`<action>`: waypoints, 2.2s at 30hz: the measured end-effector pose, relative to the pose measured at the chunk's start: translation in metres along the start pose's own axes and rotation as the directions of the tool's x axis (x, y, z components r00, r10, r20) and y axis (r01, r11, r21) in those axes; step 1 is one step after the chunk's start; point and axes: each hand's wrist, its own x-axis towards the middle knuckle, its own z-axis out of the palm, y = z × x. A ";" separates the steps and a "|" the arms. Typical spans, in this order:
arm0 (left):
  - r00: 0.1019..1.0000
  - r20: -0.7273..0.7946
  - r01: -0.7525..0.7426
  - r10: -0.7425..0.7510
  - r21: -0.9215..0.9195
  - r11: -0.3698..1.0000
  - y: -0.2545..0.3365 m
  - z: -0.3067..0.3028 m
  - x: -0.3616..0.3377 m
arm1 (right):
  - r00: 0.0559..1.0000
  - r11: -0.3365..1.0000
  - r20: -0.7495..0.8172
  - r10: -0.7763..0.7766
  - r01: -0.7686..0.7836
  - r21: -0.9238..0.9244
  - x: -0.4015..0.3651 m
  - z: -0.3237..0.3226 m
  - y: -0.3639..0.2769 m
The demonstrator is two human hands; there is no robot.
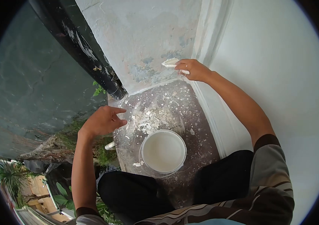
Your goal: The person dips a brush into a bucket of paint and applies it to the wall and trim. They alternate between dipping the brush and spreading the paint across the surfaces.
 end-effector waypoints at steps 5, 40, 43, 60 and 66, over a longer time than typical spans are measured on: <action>0.961 -0.083 -0.269 0.262 -0.088 0.959 0.060 0.015 -0.046 | 0.992 1.000 -0.122 0.024 -0.021 0.023 0.044 -0.038 0.031; 0.976 0.015 -0.215 0.215 0.024 0.976 0.048 0.048 -0.033 | 0.781 0.956 -0.578 -0.236 0.078 -0.284 0.026 -0.114 0.027; 0.977 0.012 -0.214 0.213 0.022 0.977 0.046 0.048 -0.035 | 0.833 0.968 -0.523 -0.179 0.055 -0.243 0.018 -0.069 0.048; 0.970 0.022 -0.245 0.244 0.084 0.966 0.052 0.055 -0.036 | 0.965 0.965 -0.003 0.261 -0.261 0.014 -0.010 -0.026 0.074; 0.973 -0.001 -0.232 0.233 0.081 0.969 0.049 0.053 -0.045 | 0.959 0.977 -0.237 0.152 -0.182 -0.108 -0.002 -0.059 0.067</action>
